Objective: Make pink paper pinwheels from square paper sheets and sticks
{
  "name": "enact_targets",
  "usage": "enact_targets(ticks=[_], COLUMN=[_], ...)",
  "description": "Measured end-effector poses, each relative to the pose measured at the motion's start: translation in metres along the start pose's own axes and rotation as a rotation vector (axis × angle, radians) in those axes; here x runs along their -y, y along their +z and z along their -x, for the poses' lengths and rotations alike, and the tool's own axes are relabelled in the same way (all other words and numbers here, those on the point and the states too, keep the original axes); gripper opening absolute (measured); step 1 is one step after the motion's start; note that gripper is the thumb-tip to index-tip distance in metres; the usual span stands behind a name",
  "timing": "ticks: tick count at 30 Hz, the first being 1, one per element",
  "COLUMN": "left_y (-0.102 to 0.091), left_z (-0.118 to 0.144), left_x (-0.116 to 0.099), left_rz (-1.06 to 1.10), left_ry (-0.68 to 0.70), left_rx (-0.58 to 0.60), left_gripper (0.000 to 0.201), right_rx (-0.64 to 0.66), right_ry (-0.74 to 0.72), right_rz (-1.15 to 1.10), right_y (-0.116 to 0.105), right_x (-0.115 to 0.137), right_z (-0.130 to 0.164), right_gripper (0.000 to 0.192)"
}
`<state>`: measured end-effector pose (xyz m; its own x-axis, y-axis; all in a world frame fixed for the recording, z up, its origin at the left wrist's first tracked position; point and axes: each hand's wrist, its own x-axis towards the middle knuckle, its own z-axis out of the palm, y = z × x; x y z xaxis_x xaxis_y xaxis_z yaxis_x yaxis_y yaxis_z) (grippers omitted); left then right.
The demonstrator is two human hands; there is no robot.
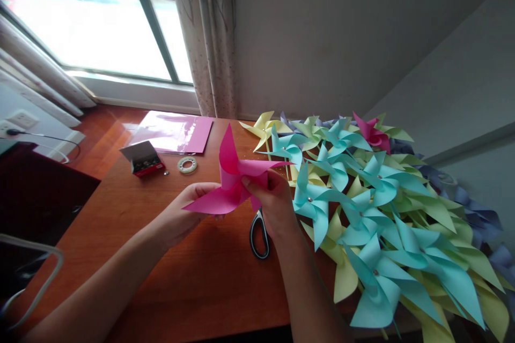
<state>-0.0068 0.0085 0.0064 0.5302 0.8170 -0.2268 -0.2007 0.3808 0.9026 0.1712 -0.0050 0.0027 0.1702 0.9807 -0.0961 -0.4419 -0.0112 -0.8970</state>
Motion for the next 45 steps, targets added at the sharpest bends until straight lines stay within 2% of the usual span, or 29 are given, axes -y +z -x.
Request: enact_targets(ticks=[9,14,17,20,23,28,31,34,38,41,45], left_y=[0.001,0.000,-0.001,-0.001,-0.002,-0.003,-0.004,-0.004,-0.004,-0.005,-0.006], left_z=[0.000,-0.001,-0.002,-0.004,-0.005,-0.006,-0.006,-0.007,-0.006,-0.006,-0.006], left_x=[0.000,0.001,0.002,0.004,0.005,0.005,0.006,0.007,0.008,0.008,0.007], left_rz=[-0.037,-0.031,0.003,0.093,0.144,0.208,0.259,0.280,0.306,0.305,0.309], left_ry=[-0.033,0.000,-0.001,0.005,0.013,-0.013,-0.015,-0.004,0.001,-0.004,0.012], left_rx=[-0.002,-0.023,-0.067,-0.147,-0.172,-0.137,-0.142,-0.139,-0.168,-0.192,-0.245], left_gripper=[0.019,0.019,0.008,0.009,0.013,0.020,0.023,0.022,0.022,0.021,0.021], right_rx=[0.001,0.037,0.118,0.146,0.136,0.063,-0.018,-0.054,-0.036,-0.062,-0.098], right_ry=[0.027,0.013,0.024,0.094,0.151,0.124,0.130,0.165,0.114,0.078,0.099], right_rz=[0.016,0.046,0.069,0.061,0.019,-0.164,-0.256,-0.214,-0.174,-0.161,-0.156], right_y=[-0.001,0.001,0.003,0.001,-0.003,-0.012,-0.013,-0.011,-0.008,-0.007,-0.009], right_x=[0.002,0.005,0.010,0.014,0.015,0.018,0.017,0.013,0.010,0.011,0.010], right_z=[0.001,0.001,0.002,0.003,0.002,-0.003,-0.006,-0.007,-0.005,-0.004,-0.005], right_gripper=[0.027,0.028,0.035,0.041,0.045,0.051,0.044,0.040,0.049,0.046,0.040])
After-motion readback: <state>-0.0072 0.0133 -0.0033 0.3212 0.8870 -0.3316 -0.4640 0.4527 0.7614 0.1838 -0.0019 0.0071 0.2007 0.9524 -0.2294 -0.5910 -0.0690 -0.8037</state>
